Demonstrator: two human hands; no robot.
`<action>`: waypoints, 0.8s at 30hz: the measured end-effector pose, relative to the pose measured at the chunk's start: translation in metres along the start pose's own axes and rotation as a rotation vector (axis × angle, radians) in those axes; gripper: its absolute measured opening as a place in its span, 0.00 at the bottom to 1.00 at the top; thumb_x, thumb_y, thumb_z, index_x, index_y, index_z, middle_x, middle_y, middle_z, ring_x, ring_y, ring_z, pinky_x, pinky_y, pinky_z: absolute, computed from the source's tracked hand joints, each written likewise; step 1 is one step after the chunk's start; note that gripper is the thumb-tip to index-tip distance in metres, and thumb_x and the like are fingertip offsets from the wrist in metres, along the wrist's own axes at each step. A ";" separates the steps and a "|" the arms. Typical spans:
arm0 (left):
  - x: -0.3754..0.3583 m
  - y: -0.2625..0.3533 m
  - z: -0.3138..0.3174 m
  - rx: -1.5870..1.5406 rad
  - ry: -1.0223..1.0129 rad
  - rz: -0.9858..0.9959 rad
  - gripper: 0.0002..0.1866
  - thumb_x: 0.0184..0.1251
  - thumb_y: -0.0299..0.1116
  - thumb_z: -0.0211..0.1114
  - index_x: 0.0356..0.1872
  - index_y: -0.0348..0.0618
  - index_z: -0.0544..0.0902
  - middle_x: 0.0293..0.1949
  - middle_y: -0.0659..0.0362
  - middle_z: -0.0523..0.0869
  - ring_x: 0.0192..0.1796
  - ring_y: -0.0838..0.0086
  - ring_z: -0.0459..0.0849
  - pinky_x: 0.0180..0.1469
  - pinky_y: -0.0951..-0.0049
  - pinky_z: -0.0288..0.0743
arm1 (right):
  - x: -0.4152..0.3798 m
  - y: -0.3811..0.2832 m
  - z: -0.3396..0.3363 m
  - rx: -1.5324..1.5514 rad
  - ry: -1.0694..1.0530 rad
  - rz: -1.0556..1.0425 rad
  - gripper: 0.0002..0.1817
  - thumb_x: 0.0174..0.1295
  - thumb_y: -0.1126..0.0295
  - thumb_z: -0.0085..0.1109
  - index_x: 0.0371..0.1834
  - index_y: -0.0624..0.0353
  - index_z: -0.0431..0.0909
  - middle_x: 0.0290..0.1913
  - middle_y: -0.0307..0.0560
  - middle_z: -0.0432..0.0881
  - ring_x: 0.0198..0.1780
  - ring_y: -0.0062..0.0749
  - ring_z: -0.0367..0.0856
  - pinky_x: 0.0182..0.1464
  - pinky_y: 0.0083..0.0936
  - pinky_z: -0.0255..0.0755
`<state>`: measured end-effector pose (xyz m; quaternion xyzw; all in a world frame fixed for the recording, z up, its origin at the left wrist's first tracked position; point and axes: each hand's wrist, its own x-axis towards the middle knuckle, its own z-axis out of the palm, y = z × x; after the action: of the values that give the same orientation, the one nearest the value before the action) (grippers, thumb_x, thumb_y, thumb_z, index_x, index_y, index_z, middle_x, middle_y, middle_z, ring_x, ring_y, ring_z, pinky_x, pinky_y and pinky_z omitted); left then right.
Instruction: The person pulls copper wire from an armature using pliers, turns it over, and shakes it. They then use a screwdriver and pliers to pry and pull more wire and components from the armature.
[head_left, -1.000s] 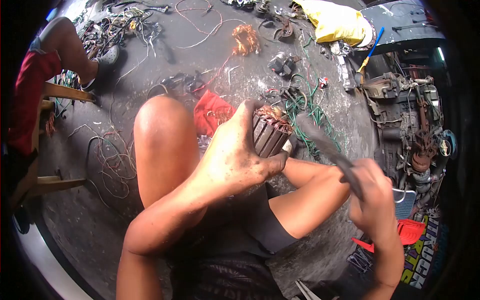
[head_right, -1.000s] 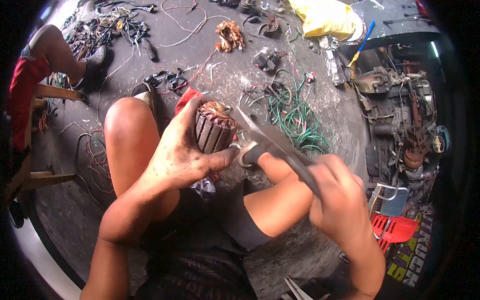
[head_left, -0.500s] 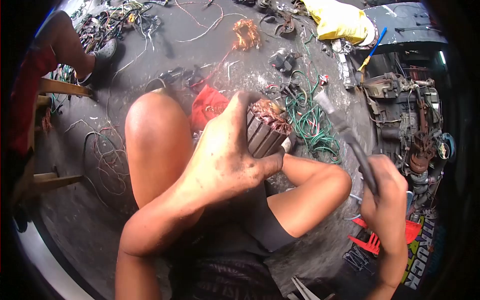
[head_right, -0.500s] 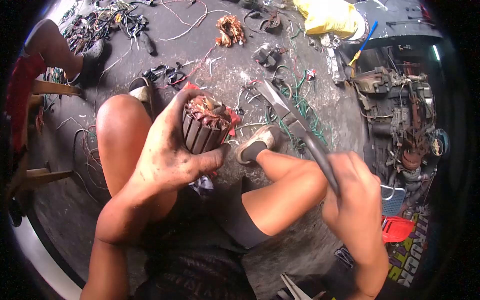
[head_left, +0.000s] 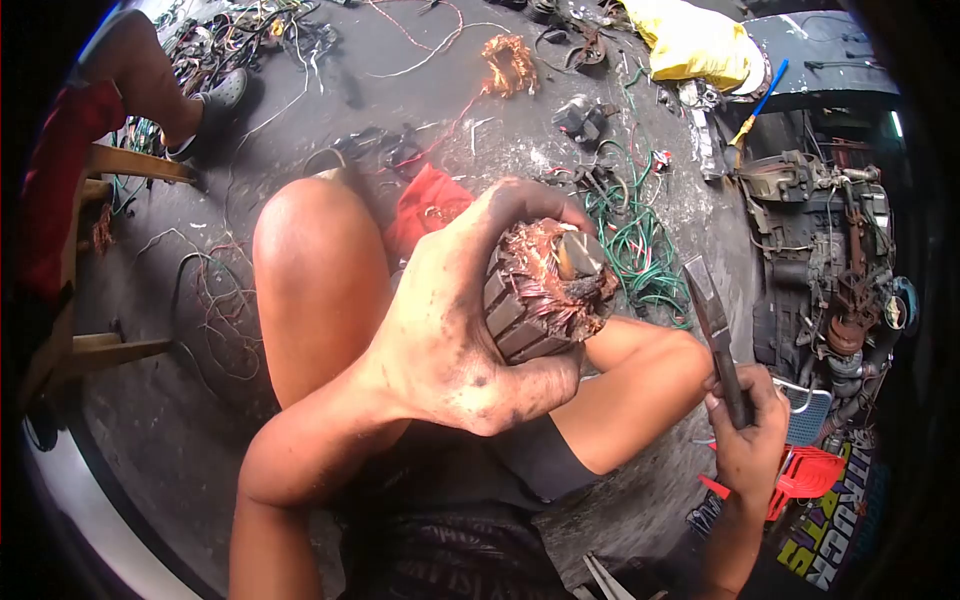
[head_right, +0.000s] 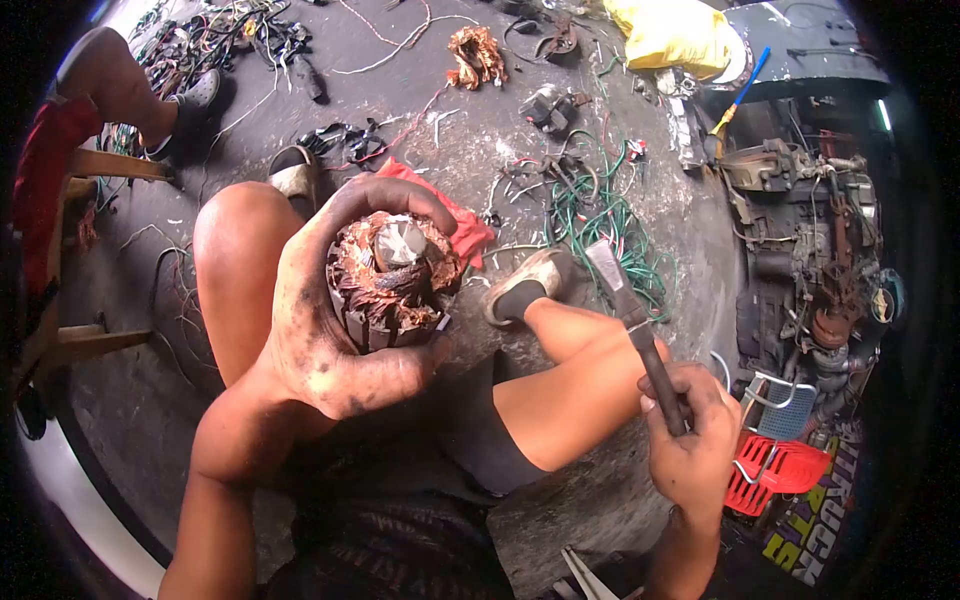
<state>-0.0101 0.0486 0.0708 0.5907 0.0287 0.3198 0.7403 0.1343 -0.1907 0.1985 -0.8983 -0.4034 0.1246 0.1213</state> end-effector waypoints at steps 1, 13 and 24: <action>-0.001 0.000 0.000 0.004 0.002 -0.004 0.30 0.41 0.22 0.68 0.52 0.34 0.72 0.37 0.58 0.83 0.38 0.77 0.81 0.45 0.76 0.76 | -0.003 0.011 0.006 0.004 -0.004 -0.001 0.07 0.52 0.87 0.59 0.32 0.66 0.76 0.34 0.48 0.83 0.34 0.33 0.82 0.40 0.25 0.74; -0.002 -0.002 0.006 -0.457 -0.092 -0.366 0.35 0.40 0.32 0.76 0.54 0.32 0.72 0.39 0.60 0.82 0.39 0.78 0.78 0.47 0.73 0.75 | 0.004 0.110 0.061 1.293 0.196 0.257 0.09 0.65 0.76 0.56 0.45 0.59 0.67 0.44 0.54 0.75 0.31 0.27 0.74 0.26 0.18 0.70; 0.004 -0.005 0.016 -1.046 0.020 -0.649 0.21 0.58 0.34 0.64 0.50 0.32 0.76 0.32 0.53 0.83 0.31 0.70 0.83 0.34 0.71 0.78 | 0.002 0.146 0.057 1.950 -0.067 0.219 0.18 0.69 0.77 0.51 0.60 0.66 0.62 0.54 0.56 0.65 0.42 0.31 0.71 0.45 0.29 0.73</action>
<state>0.0022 0.0364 0.0721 0.1075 0.0531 0.0553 0.9912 0.2187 -0.2762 0.0984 -0.4326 -0.0415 0.4393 0.7862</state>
